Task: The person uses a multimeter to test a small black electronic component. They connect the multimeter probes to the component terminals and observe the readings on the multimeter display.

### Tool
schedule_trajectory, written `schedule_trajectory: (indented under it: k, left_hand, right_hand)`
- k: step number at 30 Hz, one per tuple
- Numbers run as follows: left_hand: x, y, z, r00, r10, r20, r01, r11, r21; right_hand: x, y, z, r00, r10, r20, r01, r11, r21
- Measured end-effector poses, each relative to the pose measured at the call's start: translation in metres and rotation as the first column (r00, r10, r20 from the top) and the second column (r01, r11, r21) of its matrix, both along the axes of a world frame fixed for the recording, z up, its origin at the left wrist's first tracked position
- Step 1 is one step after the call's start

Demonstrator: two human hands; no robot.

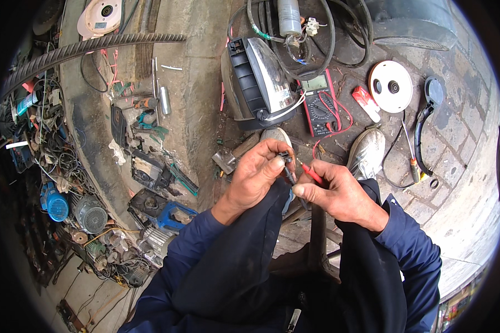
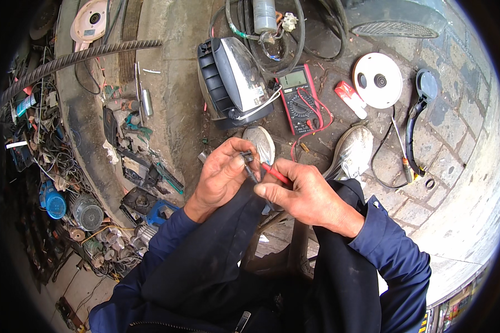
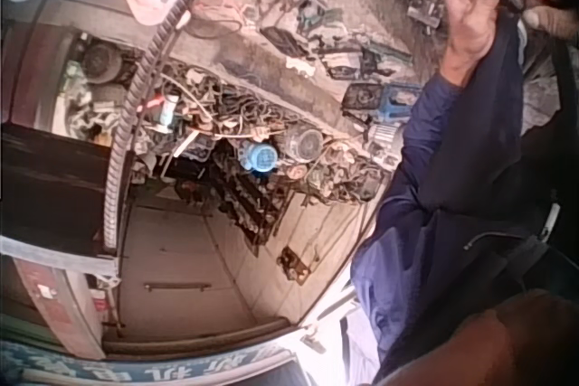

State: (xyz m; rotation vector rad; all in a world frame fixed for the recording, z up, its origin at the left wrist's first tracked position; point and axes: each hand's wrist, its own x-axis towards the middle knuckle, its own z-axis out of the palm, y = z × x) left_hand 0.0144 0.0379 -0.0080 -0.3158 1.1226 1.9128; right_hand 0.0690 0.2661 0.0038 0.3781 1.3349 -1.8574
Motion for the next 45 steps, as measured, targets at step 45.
schedule_trajectory:
  k: [45]
  left_hand:
    - [0.000, 0.011, 0.025, 0.920, -0.166, -0.355, 0.067, 0.959, -0.274]
  right_hand:
    - [0.000, -0.001, -0.006, 0.997, 0.022, 0.076, 0.001, 0.959, -0.285]
